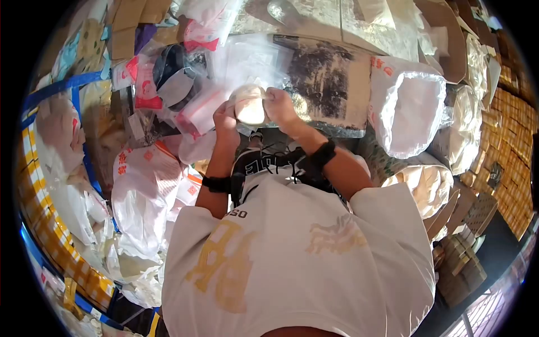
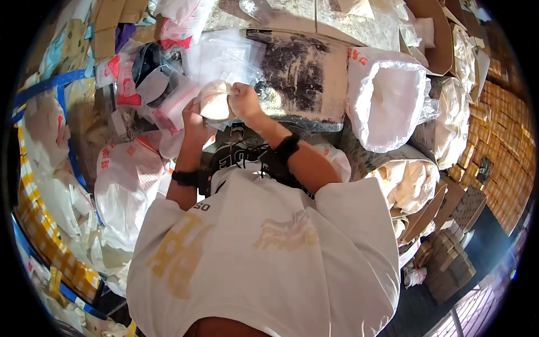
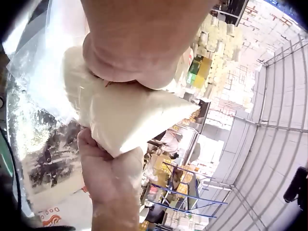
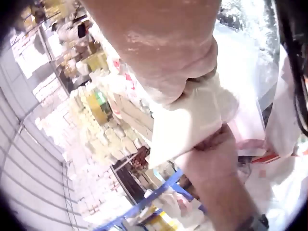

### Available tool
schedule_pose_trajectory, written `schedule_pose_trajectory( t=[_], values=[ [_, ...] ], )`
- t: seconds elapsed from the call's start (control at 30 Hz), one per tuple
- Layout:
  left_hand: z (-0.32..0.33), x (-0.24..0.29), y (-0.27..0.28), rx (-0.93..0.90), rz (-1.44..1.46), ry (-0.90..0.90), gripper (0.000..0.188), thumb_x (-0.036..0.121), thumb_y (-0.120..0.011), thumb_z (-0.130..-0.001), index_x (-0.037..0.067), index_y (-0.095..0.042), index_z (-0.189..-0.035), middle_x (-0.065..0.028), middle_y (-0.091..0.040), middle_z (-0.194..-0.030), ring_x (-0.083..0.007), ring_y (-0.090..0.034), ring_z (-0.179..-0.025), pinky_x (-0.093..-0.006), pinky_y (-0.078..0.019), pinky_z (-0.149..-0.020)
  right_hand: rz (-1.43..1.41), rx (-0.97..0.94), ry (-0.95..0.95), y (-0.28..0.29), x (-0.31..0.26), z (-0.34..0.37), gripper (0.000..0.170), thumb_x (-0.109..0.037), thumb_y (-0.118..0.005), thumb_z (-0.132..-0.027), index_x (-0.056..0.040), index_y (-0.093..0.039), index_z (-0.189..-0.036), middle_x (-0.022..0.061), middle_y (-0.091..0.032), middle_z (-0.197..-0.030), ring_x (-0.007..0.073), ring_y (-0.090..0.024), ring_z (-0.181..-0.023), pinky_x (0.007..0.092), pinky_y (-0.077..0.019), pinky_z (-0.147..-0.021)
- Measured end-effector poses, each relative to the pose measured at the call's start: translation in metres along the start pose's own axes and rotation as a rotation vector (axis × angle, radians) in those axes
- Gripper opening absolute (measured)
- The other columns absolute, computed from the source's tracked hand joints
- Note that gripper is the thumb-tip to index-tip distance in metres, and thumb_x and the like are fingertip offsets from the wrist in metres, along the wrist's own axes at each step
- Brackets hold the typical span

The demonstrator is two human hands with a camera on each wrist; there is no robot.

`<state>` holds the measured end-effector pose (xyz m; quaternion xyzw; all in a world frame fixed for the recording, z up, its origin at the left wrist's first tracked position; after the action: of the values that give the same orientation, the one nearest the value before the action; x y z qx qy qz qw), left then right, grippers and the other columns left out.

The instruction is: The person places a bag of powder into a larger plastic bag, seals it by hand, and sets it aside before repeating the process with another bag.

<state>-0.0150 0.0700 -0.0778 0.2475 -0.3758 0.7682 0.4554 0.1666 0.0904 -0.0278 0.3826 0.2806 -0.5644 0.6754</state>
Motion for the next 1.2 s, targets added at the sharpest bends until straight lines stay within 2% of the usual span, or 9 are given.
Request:
schedule_pose_trajectory(
  t=[0.13,0.33,0.43,0.6,0.73,0.77,0.93,1.13,1.2],
  values=[
    [0.014,0.020,-0.024,0.075,-0.176,-0.088,0.019,0.016,-0.064,-0.093,-0.002,-0.067,-0.094,-0.0039,-0.066,-0.081,-0.0105,-0.062,-0.068,-0.0242,-0.0484,-0.058,0.077,0.351,-0.057,0.009,0.004,-0.010,0.014,-0.009,-0.054,-0.079,0.0008,-0.063,-0.082,0.0283,-0.062,-0.078,0.0480,-0.058,-0.075,0.0451,-0.0485,-0.067],
    [0.007,0.031,-0.021,0.050,-0.291,0.098,0.026,0.023,-0.067,-0.093,0.004,-0.062,-0.076,-0.0004,-0.057,-0.066,-0.0079,-0.051,-0.053,-0.0252,-0.0381,-0.044,0.152,0.233,0.044,0.001,-0.003,-0.007,0.021,-0.017,-0.061,-0.080,0.0011,-0.061,-0.090,0.0278,-0.065,-0.084,0.0464,-0.064,-0.083,0.0461,-0.0499,-0.072],
    [-0.001,0.017,-0.008,-0.125,-0.277,0.194,0.012,0.018,-0.061,-0.094,0.005,-0.062,-0.094,-0.0017,-0.062,-0.081,-0.0084,-0.056,-0.061,-0.0245,-0.0415,-0.048,0.197,0.163,0.142,0.002,-0.009,-0.004,0.022,-0.017,-0.060,-0.085,0.0000,-0.056,-0.098,0.0296,-0.064,-0.087,0.0461,-0.063,-0.088,0.0465,-0.0491,-0.075],
    [-0.020,0.030,-0.002,-0.221,-0.802,0.202,0.016,0.001,-0.059,-0.083,0.003,-0.061,-0.099,-0.0046,-0.065,-0.091,-0.0131,-0.065,-0.080,-0.0292,-0.0477,-0.062,-0.224,0.315,-0.017,-0.007,0.031,-0.016,0.019,-0.017,-0.058,-0.096,-0.0013,-0.049,-0.102,0.0187,-0.062,-0.075,0.0289,-0.063,-0.063,0.0401,-0.0484,-0.057],
    [-0.009,0.067,-0.017,-0.041,-1.391,-0.536,0.014,0.002,-0.058,-0.076,0.002,-0.058,-0.090,-0.0137,-0.066,-0.078,-0.0345,-0.065,-0.076,-0.0403,-0.0495,-0.069,-0.697,0.173,-0.168,-0.029,0.041,-0.013,0.019,-0.008,-0.047,-0.099,-0.0062,-0.043,-0.117,0.0093,-0.061,-0.079,0.0139,-0.057,-0.057,0.0291,-0.0469,-0.049],
    [0.010,0.085,-0.035,0.016,-1.458,-0.364,0.017,0.003,-0.059,-0.076,0.002,-0.059,-0.092,-0.0176,-0.066,-0.086,-0.0408,-0.064,-0.085,-0.0421,-0.0481,-0.071,-0.703,0.184,-0.135,-0.029,0.033,-0.009,0.019,-0.007,-0.046,-0.099,-0.0063,-0.044,-0.117,0.0091,-0.061,-0.079,0.0141,-0.059,-0.058,0.0291,-0.0486,-0.050],
    [-0.032,0.046,0.004,0.045,-1.091,-0.342,0.011,0.007,-0.066,-0.079,0.001,-0.057,-0.080,-0.0095,-0.059,-0.072,-0.0214,-0.055,-0.067,-0.0328,-0.0428,-0.062,-0.744,0.051,-0.041,-0.029,0.025,-0.008,0.018,0.000,-0.043,-0.098,-0.0034,-0.057,-0.109,0.0073,-0.064,-0.082,0.0168,-0.064,-0.067,0.0296,-0.0523,-0.052],
    [-0.035,0.023,0.012,0.078,-0.990,-0.174,0.021,0.014,-0.071,-0.075,-0.001,-0.057,-0.076,-0.0178,-0.062,-0.070,-0.0279,-0.059,-0.063,-0.0384,-0.0450,-0.061,0.046,0.130,0.096,-0.016,0.038,-0.031,0.025,-0.017,-0.048,-0.096,0.0025,-0.063,-0.099,0.0225,-0.070,-0.089,0.0381,-0.069,-0.083,0.0466,-0.0536,-0.072],
    [-0.027,0.022,0.013,0.111,-1.058,-0.214,0.018,0.012,-0.069,-0.073,-0.001,-0.058,-0.076,-0.0184,-0.063,-0.071,-0.0310,-0.061,-0.066,-0.0405,-0.0459,-0.062,0.251,0.173,0.096,-0.012,0.030,-0.019,0.027,-0.017,-0.048,-0.094,0.0019,-0.065,-0.104,0.0181,-0.070,-0.080,0.0262,-0.070,-0.076,0.0383,-0.0545,-0.070]
  ],
)
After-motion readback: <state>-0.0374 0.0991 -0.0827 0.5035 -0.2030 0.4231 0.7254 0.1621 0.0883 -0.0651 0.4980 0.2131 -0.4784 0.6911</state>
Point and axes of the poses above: each hand's wrist, its own z-axis away from the middle knuckle, its own y-axis out of the back of the hand, x = y × z, the point moved 7 cm from there along -z, towards the middle knuckle
